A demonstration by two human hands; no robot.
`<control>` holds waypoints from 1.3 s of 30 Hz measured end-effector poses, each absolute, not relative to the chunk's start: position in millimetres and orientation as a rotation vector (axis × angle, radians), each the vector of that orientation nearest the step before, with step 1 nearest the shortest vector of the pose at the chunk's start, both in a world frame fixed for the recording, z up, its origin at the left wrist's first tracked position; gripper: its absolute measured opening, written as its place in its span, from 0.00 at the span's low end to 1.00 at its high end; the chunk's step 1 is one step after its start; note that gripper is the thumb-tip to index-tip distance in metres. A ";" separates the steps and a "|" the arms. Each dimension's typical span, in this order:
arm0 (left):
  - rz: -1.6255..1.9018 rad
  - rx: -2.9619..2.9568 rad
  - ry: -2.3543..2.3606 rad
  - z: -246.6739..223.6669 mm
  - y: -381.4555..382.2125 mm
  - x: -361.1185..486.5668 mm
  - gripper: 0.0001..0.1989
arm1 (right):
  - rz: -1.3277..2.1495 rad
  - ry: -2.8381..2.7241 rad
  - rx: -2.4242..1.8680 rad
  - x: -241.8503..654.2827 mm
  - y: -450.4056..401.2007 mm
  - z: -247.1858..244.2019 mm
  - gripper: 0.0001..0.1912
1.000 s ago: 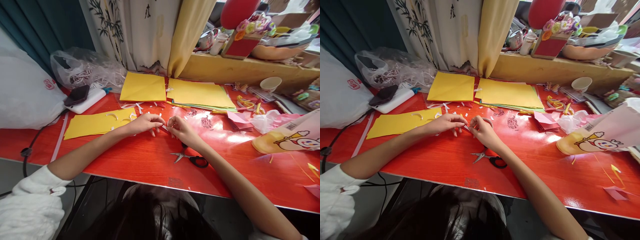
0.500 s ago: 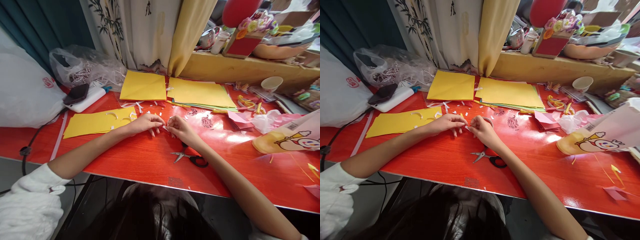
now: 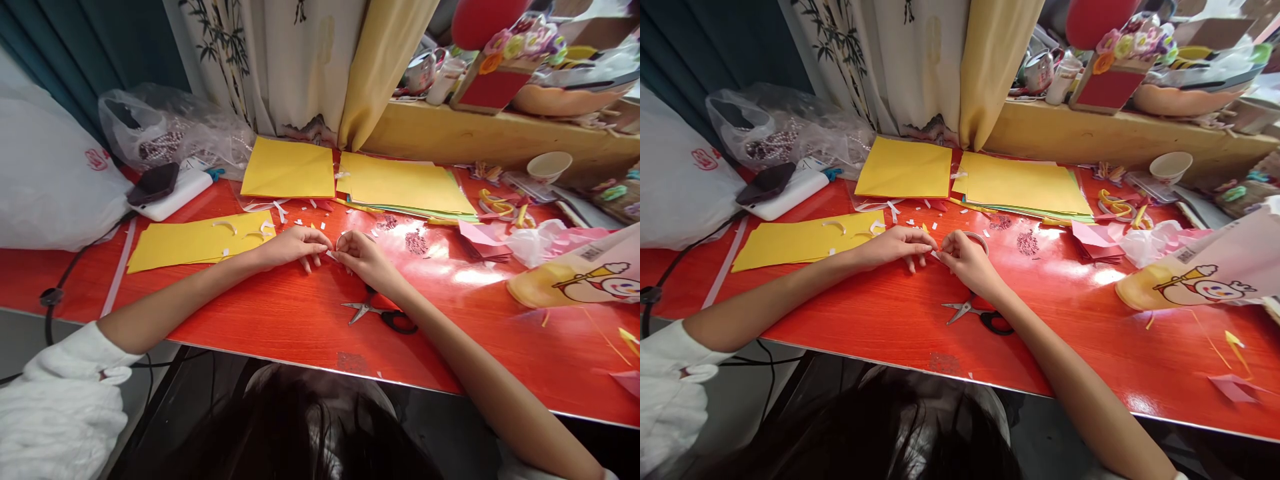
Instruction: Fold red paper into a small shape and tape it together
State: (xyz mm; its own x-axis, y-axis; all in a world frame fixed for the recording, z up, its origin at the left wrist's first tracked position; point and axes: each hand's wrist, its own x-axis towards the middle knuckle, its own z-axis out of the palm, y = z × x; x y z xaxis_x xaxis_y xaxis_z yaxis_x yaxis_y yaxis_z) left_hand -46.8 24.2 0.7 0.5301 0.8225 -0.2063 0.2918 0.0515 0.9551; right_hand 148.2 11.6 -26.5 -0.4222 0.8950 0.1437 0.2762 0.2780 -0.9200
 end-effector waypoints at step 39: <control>0.525 1.857 1.062 5.4 25.4 -51.0 0.10 | 1.028 -1.950 -1.073 150.3 8.1 -15.9 0.07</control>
State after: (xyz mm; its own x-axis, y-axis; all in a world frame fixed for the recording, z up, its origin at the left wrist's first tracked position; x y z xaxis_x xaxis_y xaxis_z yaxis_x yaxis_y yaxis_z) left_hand -51.0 25.4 5.4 0.5395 0.8391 -0.0695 0.4544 -0.2206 0.8631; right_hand 150.3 8.1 -15.9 -0.4321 0.8835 0.1809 0.3501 0.3492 -0.8692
